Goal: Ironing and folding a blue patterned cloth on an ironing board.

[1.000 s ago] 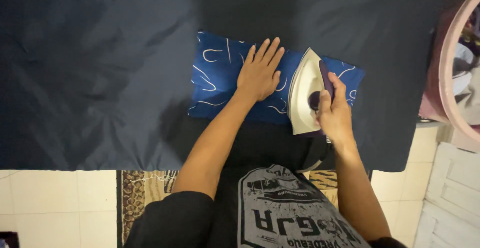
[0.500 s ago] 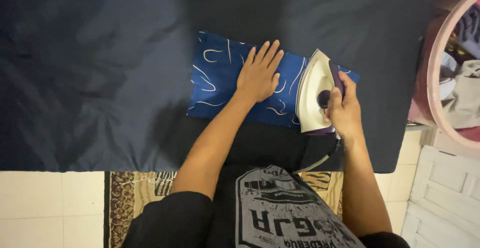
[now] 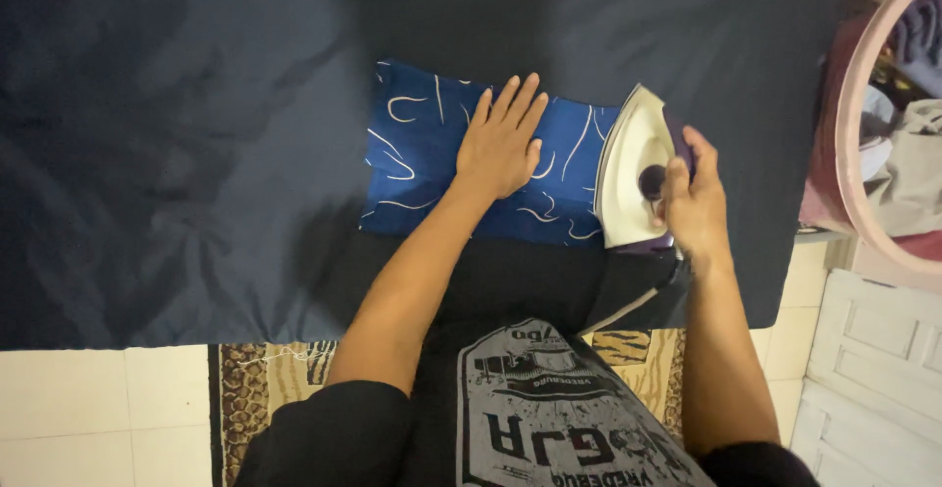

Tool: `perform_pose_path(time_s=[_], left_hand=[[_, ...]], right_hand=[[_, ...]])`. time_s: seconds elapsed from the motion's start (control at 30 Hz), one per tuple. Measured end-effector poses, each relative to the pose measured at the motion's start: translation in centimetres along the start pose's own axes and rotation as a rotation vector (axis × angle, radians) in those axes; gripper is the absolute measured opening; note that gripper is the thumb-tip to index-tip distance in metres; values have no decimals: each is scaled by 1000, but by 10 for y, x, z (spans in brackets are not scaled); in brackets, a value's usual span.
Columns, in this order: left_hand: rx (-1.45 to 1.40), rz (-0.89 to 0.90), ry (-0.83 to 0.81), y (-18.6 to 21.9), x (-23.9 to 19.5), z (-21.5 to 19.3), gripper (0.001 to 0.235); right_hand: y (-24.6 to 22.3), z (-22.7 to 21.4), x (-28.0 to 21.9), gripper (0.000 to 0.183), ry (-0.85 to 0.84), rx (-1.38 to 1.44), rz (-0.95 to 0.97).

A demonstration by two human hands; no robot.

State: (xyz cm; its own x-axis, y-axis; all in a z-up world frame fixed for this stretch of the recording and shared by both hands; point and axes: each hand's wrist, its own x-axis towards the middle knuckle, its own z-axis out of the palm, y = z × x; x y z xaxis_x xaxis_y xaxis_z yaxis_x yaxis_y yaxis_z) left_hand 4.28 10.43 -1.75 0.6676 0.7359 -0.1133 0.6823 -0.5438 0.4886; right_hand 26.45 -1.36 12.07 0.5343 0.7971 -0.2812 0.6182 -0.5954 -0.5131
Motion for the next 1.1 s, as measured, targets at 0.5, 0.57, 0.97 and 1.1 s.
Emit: perform_pose_path(time_s=[0.5, 0.57, 0.97, 1.1], left_hand=[[13, 4, 81, -1, -1, 9, 68], [14, 8, 88, -1, 0, 10, 68], [17, 6, 47, 2, 0, -1, 68], [30, 1, 14, 5, 0, -4, 68]], right_hand=[[31, -15, -29, 47, 65, -28, 79], [38, -14, -39, 49, 76, -34, 109], [49, -15, -54, 47, 88, 20, 291], [51, -18, -46, 47, 102, 30, 281]])
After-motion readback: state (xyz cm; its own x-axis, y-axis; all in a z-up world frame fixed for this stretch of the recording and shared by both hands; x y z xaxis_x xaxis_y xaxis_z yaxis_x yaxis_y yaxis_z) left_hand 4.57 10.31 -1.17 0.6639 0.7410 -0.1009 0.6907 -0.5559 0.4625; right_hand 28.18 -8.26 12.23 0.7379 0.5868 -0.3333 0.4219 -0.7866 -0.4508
